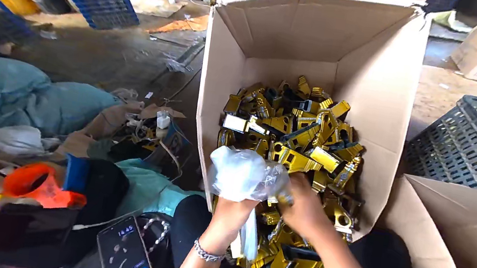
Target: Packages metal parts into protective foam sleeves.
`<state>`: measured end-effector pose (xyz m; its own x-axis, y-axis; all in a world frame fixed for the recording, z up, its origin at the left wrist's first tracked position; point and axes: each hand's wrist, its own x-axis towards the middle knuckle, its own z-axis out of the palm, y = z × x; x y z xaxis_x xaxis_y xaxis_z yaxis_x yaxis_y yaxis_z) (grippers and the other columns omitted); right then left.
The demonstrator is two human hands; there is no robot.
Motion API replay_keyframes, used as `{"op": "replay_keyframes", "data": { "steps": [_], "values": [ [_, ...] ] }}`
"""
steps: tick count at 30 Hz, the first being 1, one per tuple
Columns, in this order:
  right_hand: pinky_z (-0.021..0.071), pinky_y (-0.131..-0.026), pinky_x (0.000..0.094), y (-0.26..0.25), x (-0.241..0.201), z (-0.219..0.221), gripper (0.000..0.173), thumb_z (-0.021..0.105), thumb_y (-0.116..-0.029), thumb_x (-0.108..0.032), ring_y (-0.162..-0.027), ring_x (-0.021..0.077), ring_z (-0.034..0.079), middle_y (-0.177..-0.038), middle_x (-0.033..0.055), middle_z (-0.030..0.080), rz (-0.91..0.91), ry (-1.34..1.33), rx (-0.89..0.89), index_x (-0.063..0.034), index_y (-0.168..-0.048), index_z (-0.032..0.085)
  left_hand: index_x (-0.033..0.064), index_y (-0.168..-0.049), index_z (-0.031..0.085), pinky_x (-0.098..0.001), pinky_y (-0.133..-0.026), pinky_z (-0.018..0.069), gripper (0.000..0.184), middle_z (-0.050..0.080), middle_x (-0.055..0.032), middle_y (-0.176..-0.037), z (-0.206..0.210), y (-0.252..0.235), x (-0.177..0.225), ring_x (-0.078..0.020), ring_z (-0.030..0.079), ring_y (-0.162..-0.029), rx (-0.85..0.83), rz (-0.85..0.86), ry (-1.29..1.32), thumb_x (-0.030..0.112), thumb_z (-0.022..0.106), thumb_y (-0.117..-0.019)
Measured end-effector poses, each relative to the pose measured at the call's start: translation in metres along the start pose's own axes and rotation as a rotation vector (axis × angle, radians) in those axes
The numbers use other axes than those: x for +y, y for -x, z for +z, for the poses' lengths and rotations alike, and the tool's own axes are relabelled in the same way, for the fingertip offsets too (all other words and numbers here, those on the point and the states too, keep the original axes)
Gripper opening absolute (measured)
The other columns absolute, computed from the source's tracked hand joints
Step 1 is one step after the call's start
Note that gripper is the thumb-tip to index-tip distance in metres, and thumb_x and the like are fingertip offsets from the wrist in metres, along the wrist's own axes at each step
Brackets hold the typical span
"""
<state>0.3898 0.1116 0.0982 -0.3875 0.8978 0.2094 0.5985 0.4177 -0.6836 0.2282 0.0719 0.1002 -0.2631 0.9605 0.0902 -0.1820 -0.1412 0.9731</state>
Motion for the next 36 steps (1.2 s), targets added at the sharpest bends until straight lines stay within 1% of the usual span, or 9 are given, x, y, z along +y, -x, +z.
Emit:
{"op": "replay_keyframes", "data": {
  "steps": [3,7,11,16,20,25,27,31,36],
  "values": [
    [0.0488,-0.101,0.0601,0.0,-0.001,0.004,0.057,0.071,-0.0905,-0.018,-0.119,0.0449,0.062,-0.13,0.0304,0.061,0.066,0.099,-0.301,0.0082,-0.138,0.053,-0.0049,-0.11,0.062,-0.0223,-0.086,0.0576,0.039,0.072,0.0023,-0.096,-0.001,0.009,-0.007,0.0006,0.068,-0.093,-0.112,0.182,-0.211,0.005,0.079,-0.0763],
    [0.0452,-0.105,0.0301,0.006,0.015,0.005,0.06,0.071,-0.0858,-0.01,-0.121,0.0223,0.059,-0.129,0.0275,0.061,0.03,-0.428,0.031,0.0173,-0.135,0.051,-0.0109,-0.093,0.07,-0.0435,-0.084,0.0564,0.05,0.074,-0.0194,-0.088,0.004,-0.003,-0.021,-0.0256,0.073,-0.088,-0.139,0.585,-0.714,0.033,0.079,-0.0701],
    [0.0523,-0.101,0.0281,0.002,0.013,0.001,0.064,0.079,-0.0835,-0.013,-0.119,0.0126,0.062,-0.132,0.0142,0.063,0.304,-0.81,0.0,0.0039,-0.14,0.054,-0.0209,-0.11,0.062,-0.0417,-0.092,0.0554,0.053,0.071,-0.0267,-0.1,0.001,-0.006,-0.027,-0.0271,0.07,-0.099,0.09,0.375,-0.649,0.016,0.081,-0.0756],
    [0.0482,-0.105,0.0249,0.008,0.029,0.008,0.07,0.069,-0.084,-0.021,-0.122,0.0095,0.059,-0.138,0.0174,0.059,0.135,-0.817,0.104,0.0097,-0.143,0.048,-0.0149,-0.101,0.063,-0.0147,-0.087,0.0514,0.042,0.071,-0.0102,-0.092,0.007,0.024,-0.008,0.0028,0.066,-0.092,-0.256,0.348,-0.423,0.013,0.08,-0.0753],
    [0.0564,-0.088,0.024,0.018,0.029,-0.004,0.038,0.072,-0.0797,-0.012,-0.1,0.0041,0.066,-0.11,0.0009,0.07,0.171,-0.927,0.314,-0.0013,-0.116,0.066,-0.0149,-0.114,0.065,-0.0219,-0.095,0.0518,0.04,0.073,-0.0131,-0.106,-0.01,0.023,-0.008,-0.0047,0.067,-0.102,-0.315,0.171,-0.389,0.008,0.077,-0.0826],
    [0.0581,-0.093,0.0379,0.039,0.077,-0.049,0.057,0.064,-0.086,-0.061,-0.11,0.0156,0.069,-0.121,-0.002,0.072,-0.518,-1.611,0.245,-0.0234,-0.128,0.071,-0.0012,-0.107,0.064,-0.024,-0.082,0.0593,0.028,0.072,0.0051,-0.09,-0.029,-0.005,-0.014,-0.0009,0.069,-0.084,-0.132,0.167,-0.202,0.008,0.074,-0.0825],
    [0.0582,-0.094,0.0394,0.027,0.07,-0.044,0.077,0.055,-0.0832,-0.078,-0.118,0.0182,0.067,-0.132,-0.0012,0.068,-0.307,-1.438,0.148,-0.0243,-0.138,0.062,-0.009,-0.112,0.065,-0.0203,-0.091,0.0553,0.039,0.073,-0.0027,-0.101,-0.026,0.005,-0.019,0.0013,0.067,-0.097,-0.181,0.205,-0.348,0.008,0.078,-0.0797],
    [0.0594,-0.081,0.0262,0.009,0.023,-0.022,0.016,0.059,-0.0995,-0.013,-0.087,0.0053,0.069,-0.096,-0.0034,0.072,0.189,-0.995,-0.024,-0.0042,-0.109,0.069,-0.0085,-0.112,0.068,-0.0232,-0.095,0.0533,0.038,0.073,-0.0079,-0.104,-0.006,0.018,-0.016,-0.0037,0.066,-0.102,-0.308,0.093,-0.438,0.009,0.08,-0.0796],
    [0.05,-0.051,0.0202,0.029,0.012,-0.002,0.018,0.061,-0.0991,-0.018,-0.053,0.001,0.055,-0.065,-0.0084,0.057,0.321,-0.956,0.011,-0.0114,-0.082,0.059,0.0103,-0.106,0.072,-0.0242,-0.087,0.0591,0.033,0.076,0.008,-0.096,-0.007,0.019,-0.001,-0.0023,0.071,-0.091,-0.409,-0.212,0.042,0.001,0.079,-0.0754]
  ]
}}
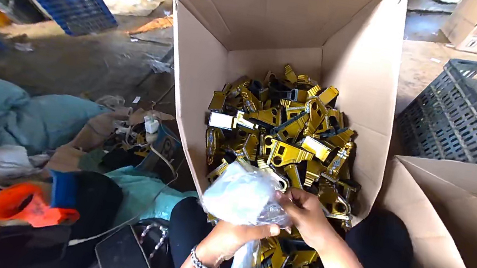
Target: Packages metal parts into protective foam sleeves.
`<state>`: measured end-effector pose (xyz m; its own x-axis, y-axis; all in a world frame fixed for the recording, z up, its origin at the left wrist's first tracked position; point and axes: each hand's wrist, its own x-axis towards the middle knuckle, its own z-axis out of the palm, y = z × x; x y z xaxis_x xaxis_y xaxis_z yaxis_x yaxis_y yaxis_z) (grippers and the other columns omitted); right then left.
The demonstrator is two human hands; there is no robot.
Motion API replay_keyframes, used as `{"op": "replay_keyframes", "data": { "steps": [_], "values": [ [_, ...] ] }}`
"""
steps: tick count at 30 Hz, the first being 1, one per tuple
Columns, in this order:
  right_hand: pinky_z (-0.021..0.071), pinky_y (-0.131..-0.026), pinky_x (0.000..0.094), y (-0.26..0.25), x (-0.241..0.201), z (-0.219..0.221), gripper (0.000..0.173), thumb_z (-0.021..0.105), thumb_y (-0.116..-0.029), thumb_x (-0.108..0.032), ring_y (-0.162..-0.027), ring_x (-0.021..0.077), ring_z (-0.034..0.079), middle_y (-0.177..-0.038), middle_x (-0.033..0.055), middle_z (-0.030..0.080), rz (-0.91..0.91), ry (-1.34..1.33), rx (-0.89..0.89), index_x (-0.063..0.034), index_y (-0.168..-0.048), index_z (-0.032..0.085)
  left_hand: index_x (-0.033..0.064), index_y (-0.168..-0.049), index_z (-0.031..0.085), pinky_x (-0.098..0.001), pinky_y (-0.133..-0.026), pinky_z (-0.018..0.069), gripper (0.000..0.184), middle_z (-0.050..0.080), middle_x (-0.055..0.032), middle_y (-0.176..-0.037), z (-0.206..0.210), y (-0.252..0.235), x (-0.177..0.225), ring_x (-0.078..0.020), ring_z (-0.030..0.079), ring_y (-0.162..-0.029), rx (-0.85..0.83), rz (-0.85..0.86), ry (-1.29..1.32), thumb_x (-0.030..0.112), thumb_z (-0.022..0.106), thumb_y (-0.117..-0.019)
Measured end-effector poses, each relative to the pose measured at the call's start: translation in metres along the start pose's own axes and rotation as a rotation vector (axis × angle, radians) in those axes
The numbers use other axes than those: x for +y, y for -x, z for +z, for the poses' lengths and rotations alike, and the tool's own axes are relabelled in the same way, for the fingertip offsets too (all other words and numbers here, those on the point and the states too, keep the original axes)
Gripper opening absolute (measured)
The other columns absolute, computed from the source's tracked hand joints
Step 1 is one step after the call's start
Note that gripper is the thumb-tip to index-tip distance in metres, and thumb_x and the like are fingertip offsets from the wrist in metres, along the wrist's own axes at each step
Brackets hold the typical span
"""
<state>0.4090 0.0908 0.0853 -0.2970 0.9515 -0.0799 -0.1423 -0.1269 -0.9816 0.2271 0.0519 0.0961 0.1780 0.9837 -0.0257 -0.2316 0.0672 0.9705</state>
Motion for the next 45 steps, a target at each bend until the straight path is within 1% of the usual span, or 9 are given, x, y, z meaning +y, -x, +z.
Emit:
{"op": "replay_keyframes", "data": {
  "steps": [4,9,14,18,21,25,32,35,45],
  "values": [
    [0.0623,-0.073,0.0273,0.014,0.002,-0.013,0.006,0.063,-0.0969,-0.005,-0.073,0.0063,0.071,-0.082,-0.0056,0.072,-0.052,-0.087,-0.323,-0.0077,-0.097,0.069,0.009,-0.099,0.065,-0.0185,-0.057,0.0546,0.009,0.067,0.0058,-0.071,-0.022,-0.009,-0.003,-0.0019,0.063,-0.06,0.279,-0.006,-0.007,0.008,0.059,-0.092],
    [0.0504,-0.043,0.0208,0.008,-0.004,-0.012,0.027,0.076,-0.084,-0.006,-0.045,0.0018,0.054,-0.061,-0.0094,0.061,-0.069,-0.199,-0.04,-0.0205,-0.073,0.057,-0.0219,-0.108,0.059,-0.038,-0.085,0.0563,0.047,0.071,-0.0213,-0.096,-0.066,-0.009,-0.022,-0.0193,0.07,-0.09,0.725,0.399,-0.694,0.008,0.077,-0.0766],
    [0.0562,-0.069,0.0268,-0.004,-0.038,0.008,0.037,0.088,-0.076,-0.022,-0.073,0.0098,0.065,-0.086,0.0098,0.071,-0.187,0.525,-0.444,0.0048,-0.095,0.072,0.0076,-0.106,0.07,-0.0255,-0.082,0.0605,0.038,0.075,0.0071,-0.092,-0.008,0.005,0.005,-0.0033,0.07,-0.086,0.04,0.096,-0.106,0.009,0.087,-0.0721],
    [0.055,-0.059,0.0231,-0.023,-0.054,-0.021,0.029,0.081,-0.0854,-0.02,-0.059,0.0053,0.061,-0.07,0.0012,0.062,-0.111,0.587,-0.23,-0.0014,-0.081,0.06,0.0011,-0.106,0.066,-0.0247,-0.087,0.0588,0.033,0.073,0.0048,-0.095,-0.027,-0.002,-0.001,-0.002,0.069,-0.092,0.284,0.223,-0.317,0.002,0.079,-0.0755],
    [0.0544,-0.091,0.0458,-0.008,-0.035,-0.049,0.013,0.068,-0.0931,-0.011,-0.102,0.0268,0.065,-0.107,0.0145,0.069,-0.19,0.94,-0.192,-0.0008,-0.098,0.074,-0.0113,-0.116,0.059,-0.0257,-0.091,0.0574,0.049,0.071,-0.0039,-0.103,-0.055,-0.002,-0.013,-0.0042,0.067,-0.099,0.483,0.309,-0.438,0.002,0.08,-0.0745],
    [0.007,-0.111,0.0839,0.003,-0.012,-0.032,0.045,0.053,-0.0948,0.013,-0.149,0.059,0.017,-0.163,0.0224,0.034,-0.085,1.592,-0.689,-0.008,-0.131,0.069,-0.0091,-0.119,0.057,-0.0275,-0.091,0.0586,0.045,0.071,-0.0037,-0.103,-0.052,-0.009,-0.017,-0.0074,0.069,-0.099,0.545,0.28,-0.309,-0.002,0.076,-0.0782],
    [0.0009,-0.116,0.0775,-0.021,-0.042,-0.067,0.031,0.078,-0.084,-0.013,-0.154,0.0499,0.011,-0.164,0.0224,0.03,-0.026,1.378,-0.48,-0.0021,-0.113,0.076,-0.0108,-0.114,0.061,-0.0277,-0.09,0.0592,0.046,0.073,-0.0058,-0.1,-0.047,-0.019,-0.028,-0.0076,0.07,-0.095,0.55,0.374,-0.362,0.005,0.082,-0.0761],
    [0.0448,-0.112,0.0344,-0.007,-0.047,-0.089,0.077,0.086,-0.0725,-0.045,-0.131,0.012,0.054,-0.141,0.0044,0.058,-0.208,0.639,-0.132,0.0001,-0.13,0.062,-0.015,-0.118,0.056,-0.0263,-0.094,0.0569,0.054,0.071,-0.009,-0.106,-0.042,-0.026,-0.029,-0.0067,0.068,-0.1,0.517,0.415,-0.371,0.006,0.083,-0.076],
    [0.0555,-0.096,0.0326,0.002,-0.012,-0.013,0.054,0.076,-0.0856,-0.015,-0.111,0.0172,0.067,-0.12,0.0198,0.068,-0.303,0.678,0.137,0.0119,-0.129,0.058,-0.0063,-0.116,0.06,-0.0275,-0.092,0.0584,0.041,0.072,-0.0036,-0.102,0.027,-0.025,-0.006,-0.0078,0.069,-0.1,0.424,0.205,-0.042,-0.005,0.076,-0.0784]
  ]
}}
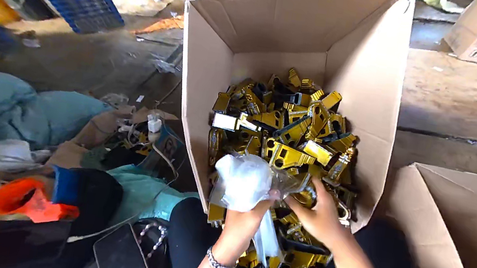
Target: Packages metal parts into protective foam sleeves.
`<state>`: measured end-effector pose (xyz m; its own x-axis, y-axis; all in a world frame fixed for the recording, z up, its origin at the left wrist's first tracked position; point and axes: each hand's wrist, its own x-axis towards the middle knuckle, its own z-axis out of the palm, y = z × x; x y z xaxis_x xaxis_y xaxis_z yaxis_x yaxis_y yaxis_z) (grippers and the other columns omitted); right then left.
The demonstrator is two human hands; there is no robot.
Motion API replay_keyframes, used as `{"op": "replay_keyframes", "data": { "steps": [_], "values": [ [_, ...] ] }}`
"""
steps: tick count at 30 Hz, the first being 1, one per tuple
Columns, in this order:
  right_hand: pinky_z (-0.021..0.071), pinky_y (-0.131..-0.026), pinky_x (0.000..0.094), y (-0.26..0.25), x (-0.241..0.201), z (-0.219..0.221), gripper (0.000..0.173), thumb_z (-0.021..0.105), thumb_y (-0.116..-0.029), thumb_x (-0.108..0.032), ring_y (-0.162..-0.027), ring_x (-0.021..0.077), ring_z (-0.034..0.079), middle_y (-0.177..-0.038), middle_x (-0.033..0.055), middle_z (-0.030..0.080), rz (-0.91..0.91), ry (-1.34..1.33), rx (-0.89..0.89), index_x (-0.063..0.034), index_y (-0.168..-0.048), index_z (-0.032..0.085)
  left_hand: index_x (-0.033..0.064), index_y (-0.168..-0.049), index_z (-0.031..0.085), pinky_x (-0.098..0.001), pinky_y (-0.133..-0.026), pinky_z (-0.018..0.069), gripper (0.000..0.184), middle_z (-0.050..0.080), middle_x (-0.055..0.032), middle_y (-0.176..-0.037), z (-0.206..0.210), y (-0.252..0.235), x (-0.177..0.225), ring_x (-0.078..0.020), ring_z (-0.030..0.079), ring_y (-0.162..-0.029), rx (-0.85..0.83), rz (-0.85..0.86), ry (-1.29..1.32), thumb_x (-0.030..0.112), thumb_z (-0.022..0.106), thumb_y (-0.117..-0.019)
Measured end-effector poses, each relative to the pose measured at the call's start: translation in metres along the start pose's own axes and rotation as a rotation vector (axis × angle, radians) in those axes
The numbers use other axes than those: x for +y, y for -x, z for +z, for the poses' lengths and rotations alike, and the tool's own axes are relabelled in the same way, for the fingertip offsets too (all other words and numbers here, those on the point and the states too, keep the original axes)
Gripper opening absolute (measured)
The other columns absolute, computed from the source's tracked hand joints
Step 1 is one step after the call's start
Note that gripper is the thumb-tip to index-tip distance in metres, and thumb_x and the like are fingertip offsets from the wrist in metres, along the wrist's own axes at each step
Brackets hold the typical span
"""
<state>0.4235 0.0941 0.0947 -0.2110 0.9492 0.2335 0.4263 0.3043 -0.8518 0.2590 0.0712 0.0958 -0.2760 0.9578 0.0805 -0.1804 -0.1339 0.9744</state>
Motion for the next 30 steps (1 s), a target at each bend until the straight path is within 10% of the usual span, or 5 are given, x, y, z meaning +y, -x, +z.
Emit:
{"op": "replay_keyframes", "data": {
  "steps": [3,12,18,26,30],
  "values": [
    [0.0559,-0.087,0.0595,-0.006,-0.005,0.022,0.048,0.075,-0.0813,-0.007,-0.105,0.0462,0.067,-0.127,0.0333,0.06,-0.028,0.308,-0.207,0.0053,-0.126,0.064,-0.0068,-0.116,0.06,-0.0283,-0.093,0.0586,0.038,0.073,-0.0042,-0.102,0.001,-0.001,0.003,-0.0083,0.069,-0.1,-0.03,0.055,-0.018,-0.006,0.075,-0.0805],
    [0.0509,-0.103,0.0297,-0.013,0.003,0.026,0.072,0.08,-0.0818,-0.012,-0.123,0.0142,0.059,-0.138,0.0157,0.059,0.293,-0.595,-0.155,0.0026,-0.145,0.049,-0.0225,-0.103,0.062,-0.0413,-0.088,0.0569,0.051,0.07,-0.0281,-0.095,-0.024,-0.014,-0.017,-0.028,0.072,-0.093,0.141,0.506,-0.709,0.016,0.08,-0.0754],
    [0.0501,-0.094,0.0192,-0.015,-0.021,0.009,0.031,0.062,-0.0931,0.004,-0.1,0.0032,0.063,-0.112,0.0119,0.07,0.372,-0.585,0.1,0.0129,-0.123,0.061,-0.0049,-0.099,0.066,-0.0186,-0.088,0.0537,0.039,0.073,-0.0052,-0.093,-0.005,0.022,-0.013,-0.001,0.068,-0.095,-0.267,0.576,-0.424,0.029,0.076,-0.0813],
    [0.0589,-0.088,0.0343,-0.001,0.05,-0.048,0.08,0.062,-0.0777,-0.077,-0.112,0.0154,0.068,-0.128,-0.0007,0.068,-0.227,-1.143,-0.032,-0.0199,-0.134,0.063,-0.0047,-0.111,0.065,-0.0266,-0.084,0.0597,0.033,0.073,-0.0011,-0.094,-0.046,-0.006,-0.016,-0.006,0.07,-0.088,-0.139,0.02,-0.204,0.007,0.076,-0.0823],
    [0.0582,-0.082,0.0272,-0.022,0.003,-0.014,0.016,0.06,-0.1004,-0.013,-0.087,0.0058,0.067,-0.096,-0.0018,0.069,0.23,-0.647,-0.263,-0.0012,-0.11,0.066,-0.0068,-0.115,0.066,-0.0258,-0.096,0.0558,0.04,0.073,-0.0051,-0.107,-0.028,0.006,-0.02,-0.0049,0.068,-0.103,-0.349,0.076,-0.292,0.007,0.08,-0.0803]
  ]
}}
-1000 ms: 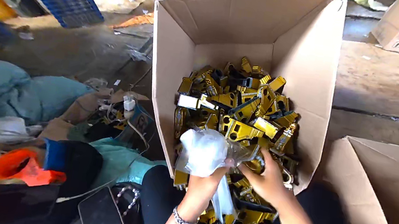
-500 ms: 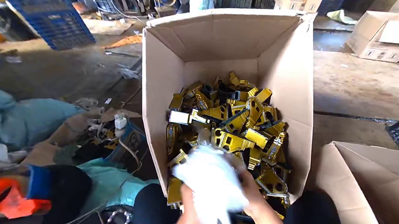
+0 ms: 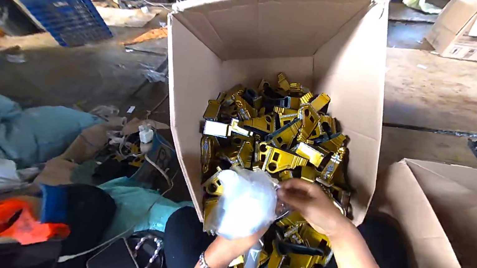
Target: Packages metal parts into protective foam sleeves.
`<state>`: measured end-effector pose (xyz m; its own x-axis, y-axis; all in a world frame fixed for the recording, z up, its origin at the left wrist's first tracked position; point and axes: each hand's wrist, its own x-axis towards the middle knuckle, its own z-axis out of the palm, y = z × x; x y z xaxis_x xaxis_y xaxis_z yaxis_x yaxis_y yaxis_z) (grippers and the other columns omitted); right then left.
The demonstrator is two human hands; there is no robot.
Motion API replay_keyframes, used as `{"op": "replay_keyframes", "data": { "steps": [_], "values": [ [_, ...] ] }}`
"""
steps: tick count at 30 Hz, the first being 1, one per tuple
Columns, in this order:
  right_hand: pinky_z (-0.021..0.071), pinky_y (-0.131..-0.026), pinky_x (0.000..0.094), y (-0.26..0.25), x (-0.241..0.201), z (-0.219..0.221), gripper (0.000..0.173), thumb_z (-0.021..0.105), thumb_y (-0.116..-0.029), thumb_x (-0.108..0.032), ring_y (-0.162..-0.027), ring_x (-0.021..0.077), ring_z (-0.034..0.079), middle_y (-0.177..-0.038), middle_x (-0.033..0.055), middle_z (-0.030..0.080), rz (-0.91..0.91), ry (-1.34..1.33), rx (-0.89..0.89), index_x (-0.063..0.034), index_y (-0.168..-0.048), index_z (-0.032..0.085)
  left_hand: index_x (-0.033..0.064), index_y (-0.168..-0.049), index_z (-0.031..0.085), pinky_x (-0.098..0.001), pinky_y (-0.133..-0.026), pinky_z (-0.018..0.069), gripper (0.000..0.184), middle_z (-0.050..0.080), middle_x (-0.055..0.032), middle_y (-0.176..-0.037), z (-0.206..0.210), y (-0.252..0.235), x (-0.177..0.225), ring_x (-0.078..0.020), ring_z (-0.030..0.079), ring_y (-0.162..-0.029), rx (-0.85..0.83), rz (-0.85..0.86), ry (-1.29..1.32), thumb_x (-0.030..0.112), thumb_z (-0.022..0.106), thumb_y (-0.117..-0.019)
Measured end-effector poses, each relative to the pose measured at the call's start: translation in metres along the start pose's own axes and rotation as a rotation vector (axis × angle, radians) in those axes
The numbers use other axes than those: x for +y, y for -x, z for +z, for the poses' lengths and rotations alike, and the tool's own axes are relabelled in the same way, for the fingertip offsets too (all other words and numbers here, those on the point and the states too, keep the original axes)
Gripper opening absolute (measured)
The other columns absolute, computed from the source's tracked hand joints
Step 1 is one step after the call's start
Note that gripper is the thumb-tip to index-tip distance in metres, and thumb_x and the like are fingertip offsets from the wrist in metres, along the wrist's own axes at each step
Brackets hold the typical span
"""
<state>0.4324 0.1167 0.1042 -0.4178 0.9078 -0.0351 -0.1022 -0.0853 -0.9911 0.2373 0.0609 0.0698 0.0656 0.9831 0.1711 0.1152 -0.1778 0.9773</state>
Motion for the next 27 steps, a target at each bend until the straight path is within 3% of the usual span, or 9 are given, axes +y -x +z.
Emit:
{"op": "replay_keyframes", "data": {
  "steps": [4,9,14,17,19,21,24,25,27],
  "values": [
    [0.0571,-0.066,0.0213,0.006,0.009,0.002,0.004,0.067,-0.0944,-0.009,-0.069,0.0014,0.064,-0.08,-0.0079,0.066,0.047,-0.006,-0.05,-0.0063,-0.097,0.066,0.0114,-0.108,0.073,-0.023,-0.091,0.0578,0.033,0.075,0.0102,-0.1,-0.011,0.004,0.022,0.0004,0.069,-0.096,-0.177,-0.097,0.266,0.01,0.083,-0.0768],
    [0.0628,-0.074,0.0277,0.015,0.038,-0.002,0.014,0.063,-0.0955,-0.004,-0.077,0.006,0.072,-0.091,-0.0054,0.075,0.051,-0.208,-0.316,-0.0108,-0.102,0.074,0.006,-0.112,0.07,-0.0223,-0.09,0.0572,0.025,0.074,0.0077,-0.101,-0.029,0.003,0.018,0.0006,0.068,-0.096,-0.192,-0.069,0.121,0.01,0.075,-0.0882],
    [0.0481,-0.041,0.0203,0.012,0.033,0.003,0.03,0.081,-0.0777,-0.004,-0.042,0.0033,0.053,-0.059,-0.0063,0.059,0.153,-0.17,0.031,-0.0159,-0.072,0.053,-0.0202,-0.108,0.062,-0.0399,-0.085,0.0577,0.049,0.072,-0.0222,-0.096,-0.064,-0.012,-0.015,-0.0216,0.072,-0.09,0.443,0.146,-0.41,0.009,0.081,-0.0745],
    [0.0482,-0.053,0.0199,0.013,0.025,0.029,0.036,0.092,-0.0684,-0.019,-0.054,0.0015,0.053,-0.067,-0.002,0.058,0.011,0.213,-0.036,-0.0019,-0.084,0.064,0.0045,-0.108,0.068,-0.0258,-0.081,0.0596,0.039,0.073,0.0052,-0.092,-0.042,-0.001,0.01,-0.0036,0.07,-0.086,0.148,-0.012,0.029,0.02,0.085,-0.0762],
    [0.0485,-0.064,0.0189,0.014,0.029,0.041,0.04,0.092,-0.0694,-0.026,-0.067,-0.0002,0.057,-0.072,0.0021,0.065,-0.2,0.336,-0.219,0.0032,-0.084,0.07,0.0098,-0.103,0.072,-0.0253,-0.084,0.0599,0.031,0.074,0.0083,-0.092,-0.025,0.012,0.012,-0.0017,0.07,-0.088,-0.067,-0.057,0.144,0.015,0.086,-0.0761],
    [0.0461,-0.056,0.0201,0.004,0.018,0.033,0.035,0.086,-0.077,-0.024,-0.058,0.0011,0.053,-0.064,-0.0003,0.057,-0.164,0.366,-0.187,0.0007,-0.074,0.062,0.0123,-0.093,0.072,-0.0234,-0.078,0.0589,0.02,0.071,0.0096,-0.083,-0.033,0.016,0.0,-0.0006,0.068,-0.08,0.072,-0.013,0.099,0.01,0.083,-0.0768],
    [0.0577,-0.083,0.0344,-0.036,0.001,0.0,0.027,0.078,-0.0904,-0.023,-0.089,0.0167,0.069,-0.099,0.0113,0.072,-0.041,0.624,-0.026,0.002,-0.1,0.072,-0.0053,-0.105,0.063,-0.0238,-0.083,0.0578,0.039,0.069,0.0016,-0.09,-0.052,0.016,-0.015,-0.0029,0.067,-0.086,0.392,0.027,-0.075,0.006,0.08,-0.0717],
    [0.0495,-0.103,0.0421,-0.052,0.004,-0.01,0.028,0.071,-0.0958,-0.024,-0.118,0.0239,0.063,-0.125,0.0135,0.069,-0.03,0.846,-0.025,-0.0002,-0.111,0.074,-0.0092,-0.109,0.061,-0.025,-0.086,0.0572,0.042,0.07,-0.0015,-0.093,-0.053,0.015,-0.015,-0.0049,0.067,-0.09,0.442,0.011,-0.079,0.004,0.077,-0.0726],
    [0.0112,-0.12,0.0692,-0.086,0.014,-0.02,0.034,0.055,-0.1052,-0.027,-0.154,0.043,0.018,-0.166,0.013,0.032,0.118,1.261,-0.146,-0.0094,-0.13,0.07,-0.0067,-0.11,0.063,-0.0245,-0.086,0.0582,0.034,0.073,0.0,-0.094,-0.051,0.009,-0.004,-0.0051,0.07,-0.092,0.516,-0.014,-0.008,0.0,0.072,-0.0775]
  ]
}}
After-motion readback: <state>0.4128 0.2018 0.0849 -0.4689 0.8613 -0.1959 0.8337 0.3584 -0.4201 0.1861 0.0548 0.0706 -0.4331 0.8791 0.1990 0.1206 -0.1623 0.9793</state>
